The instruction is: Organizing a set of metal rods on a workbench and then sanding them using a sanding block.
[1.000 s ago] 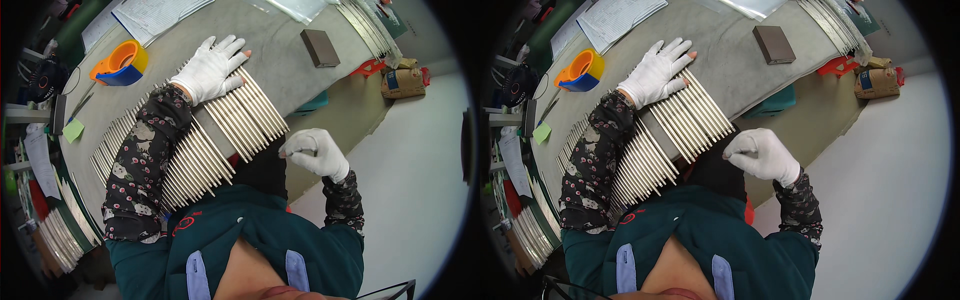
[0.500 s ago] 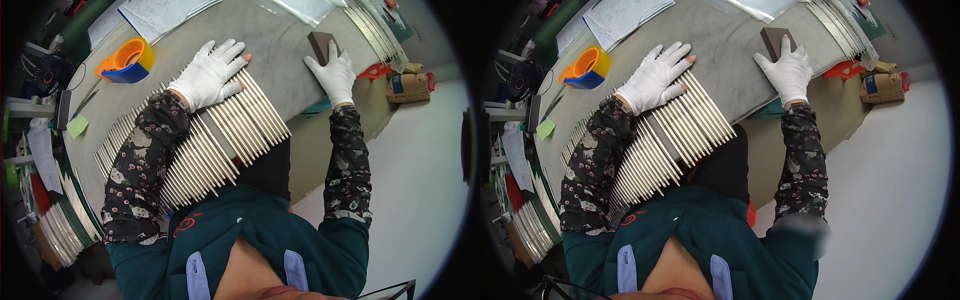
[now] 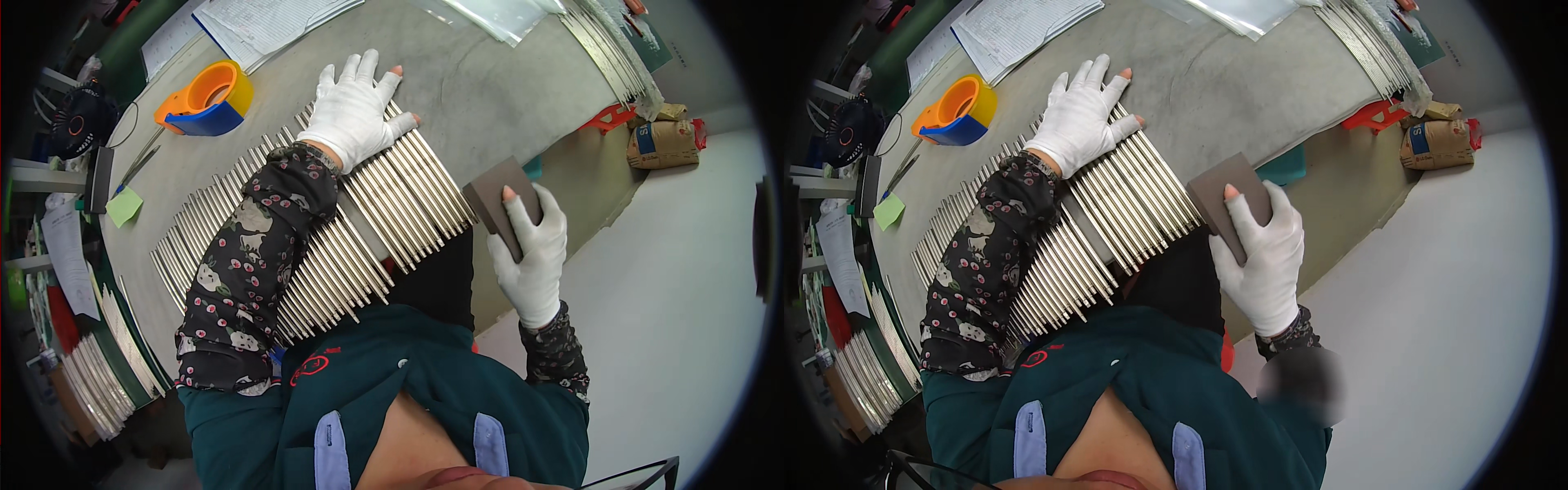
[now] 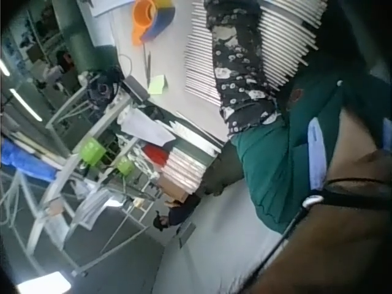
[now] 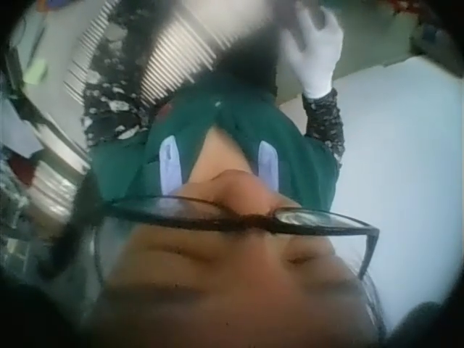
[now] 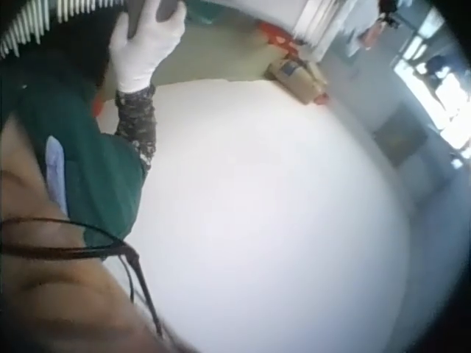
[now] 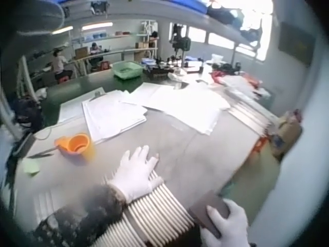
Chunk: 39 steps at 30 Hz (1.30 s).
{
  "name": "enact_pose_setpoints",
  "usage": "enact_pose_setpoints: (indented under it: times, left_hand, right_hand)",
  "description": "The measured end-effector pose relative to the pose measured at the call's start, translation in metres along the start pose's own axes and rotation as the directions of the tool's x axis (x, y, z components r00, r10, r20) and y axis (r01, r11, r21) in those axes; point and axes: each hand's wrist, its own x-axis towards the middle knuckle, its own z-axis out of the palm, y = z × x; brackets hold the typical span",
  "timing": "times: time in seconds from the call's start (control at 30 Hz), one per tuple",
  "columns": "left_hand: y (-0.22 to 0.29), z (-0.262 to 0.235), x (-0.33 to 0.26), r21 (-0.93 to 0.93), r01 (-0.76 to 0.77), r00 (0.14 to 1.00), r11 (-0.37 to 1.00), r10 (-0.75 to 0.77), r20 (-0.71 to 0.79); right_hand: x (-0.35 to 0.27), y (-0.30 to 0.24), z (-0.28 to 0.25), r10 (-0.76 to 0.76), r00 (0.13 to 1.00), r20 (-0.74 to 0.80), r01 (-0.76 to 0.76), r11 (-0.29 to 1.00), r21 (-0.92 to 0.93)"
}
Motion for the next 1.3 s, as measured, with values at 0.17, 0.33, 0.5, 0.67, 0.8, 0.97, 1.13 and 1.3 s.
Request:
enact_pose_setpoints:
  times: [0.17,0.33,0.5,0.67,0.8,0.97,1.13,1.3]
  left_hand:
    - [0.001,0.000,-0.001,0.005,0.017,1.000,1.000,-0.017,-0.015]
    - [0.005,-0.001,0.002,-0.033,-0.009,1.000,0.999,0.009,0.013]
    - [0.002,0.001,-0.002,-0.014,0.027,1.000,1.000,-0.027,-0.009]
    - [0.001,-0.001,0.003,-0.011,-0.007,1.000,1.000,0.007,-0.011]
    - [0.000,-0.002,0.003,-0.013,0.009,0.999,1.000,-0.008,0.036]
    - [0.003,-0.004,0.006,0.005,0.023,0.999,1.000,-0.023,0.047]
    - [0.005,0.004,0.010,-0.012,0.045,0.999,0.999,-0.045,0.012]
    - [0.006,0.004,0.013,0.001,0.031,1.000,1.000,-0.031,0.003]
  right_hand:
    - [-0.010,-0.011,0.001,-0.049,0.998,0.033,0.052,0.995,-0.081]
    - [0.031,-0.028,0.021,-0.093,0.995,0.031,0.097,0.976,-0.195]
    - [-0.008,-0.010,-0.005,-0.097,0.991,0.092,0.109,0.985,-0.133]
    - [0.025,-0.027,0.018,-0.072,0.997,0.021,0.074,0.985,-0.158]
    - [-0.007,-0.008,-0.009,-0.048,0.995,0.093,0.054,0.996,-0.065]
    - [-0.032,0.002,-0.029,0.079,0.995,0.060,-0.074,0.994,-0.075]
    - [-0.005,-0.004,-0.004,-0.021,1.000,-0.013,0.020,0.993,-0.115]
    - [0.038,-0.019,0.024,-0.073,0.997,-0.026,0.067,0.981,-0.181]
